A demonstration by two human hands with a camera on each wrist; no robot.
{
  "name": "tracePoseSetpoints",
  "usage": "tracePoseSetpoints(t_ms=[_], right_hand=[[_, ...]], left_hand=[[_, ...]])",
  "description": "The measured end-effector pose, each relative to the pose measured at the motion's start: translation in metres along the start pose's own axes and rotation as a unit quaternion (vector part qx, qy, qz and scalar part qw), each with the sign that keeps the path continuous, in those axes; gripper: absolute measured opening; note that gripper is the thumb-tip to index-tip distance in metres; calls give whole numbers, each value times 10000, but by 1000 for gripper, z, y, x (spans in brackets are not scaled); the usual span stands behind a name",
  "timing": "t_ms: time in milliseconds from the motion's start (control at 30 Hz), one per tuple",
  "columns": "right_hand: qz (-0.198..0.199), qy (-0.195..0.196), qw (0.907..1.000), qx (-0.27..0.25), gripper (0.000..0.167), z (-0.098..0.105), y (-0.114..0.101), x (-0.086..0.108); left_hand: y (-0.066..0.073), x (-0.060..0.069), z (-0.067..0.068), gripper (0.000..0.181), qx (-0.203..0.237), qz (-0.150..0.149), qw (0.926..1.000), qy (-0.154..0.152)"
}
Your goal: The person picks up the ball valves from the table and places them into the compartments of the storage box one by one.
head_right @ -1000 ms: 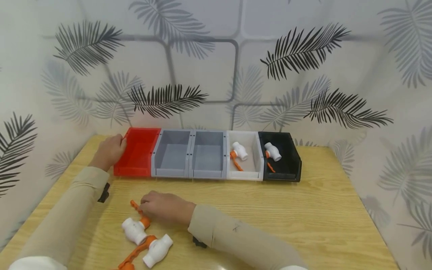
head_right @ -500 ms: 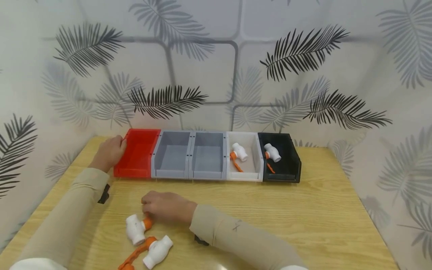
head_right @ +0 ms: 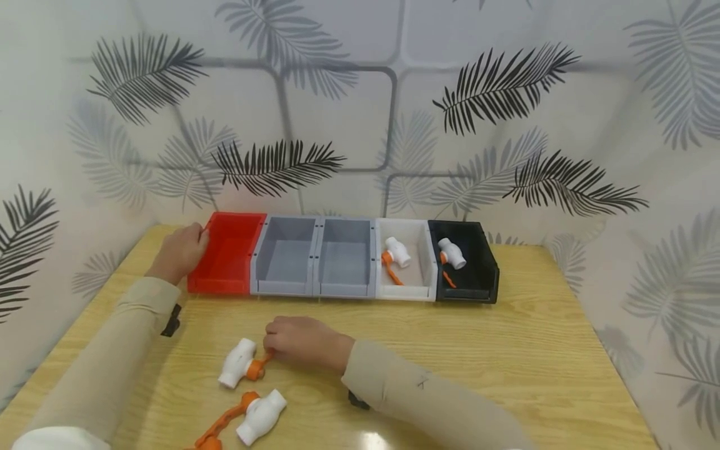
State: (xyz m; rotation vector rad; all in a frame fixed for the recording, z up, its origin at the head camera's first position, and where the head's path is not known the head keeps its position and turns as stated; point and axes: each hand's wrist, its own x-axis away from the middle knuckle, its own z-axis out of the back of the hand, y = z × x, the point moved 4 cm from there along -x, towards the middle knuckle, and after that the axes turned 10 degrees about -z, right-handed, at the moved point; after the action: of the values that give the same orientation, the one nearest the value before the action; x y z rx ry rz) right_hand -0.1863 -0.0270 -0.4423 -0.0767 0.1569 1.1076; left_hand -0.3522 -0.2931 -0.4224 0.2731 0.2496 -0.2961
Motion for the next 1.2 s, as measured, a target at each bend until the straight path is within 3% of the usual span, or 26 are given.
tracePoseSetpoints(t_ms=[367,867,1200], right_hand=[[-356,-286,9990,-5,5,6,6,25],[-985,-372,9931,-518,4,6,14,55],[-1314,90,9911,-206,3,11,16,75]], left_hand=[[-1,-3,-1,31,-3,-6,10000,-21],[-7,-1,-4,32,5,90,9998,-175],[-3,-2,-3,32,31,201,9995,-240]])
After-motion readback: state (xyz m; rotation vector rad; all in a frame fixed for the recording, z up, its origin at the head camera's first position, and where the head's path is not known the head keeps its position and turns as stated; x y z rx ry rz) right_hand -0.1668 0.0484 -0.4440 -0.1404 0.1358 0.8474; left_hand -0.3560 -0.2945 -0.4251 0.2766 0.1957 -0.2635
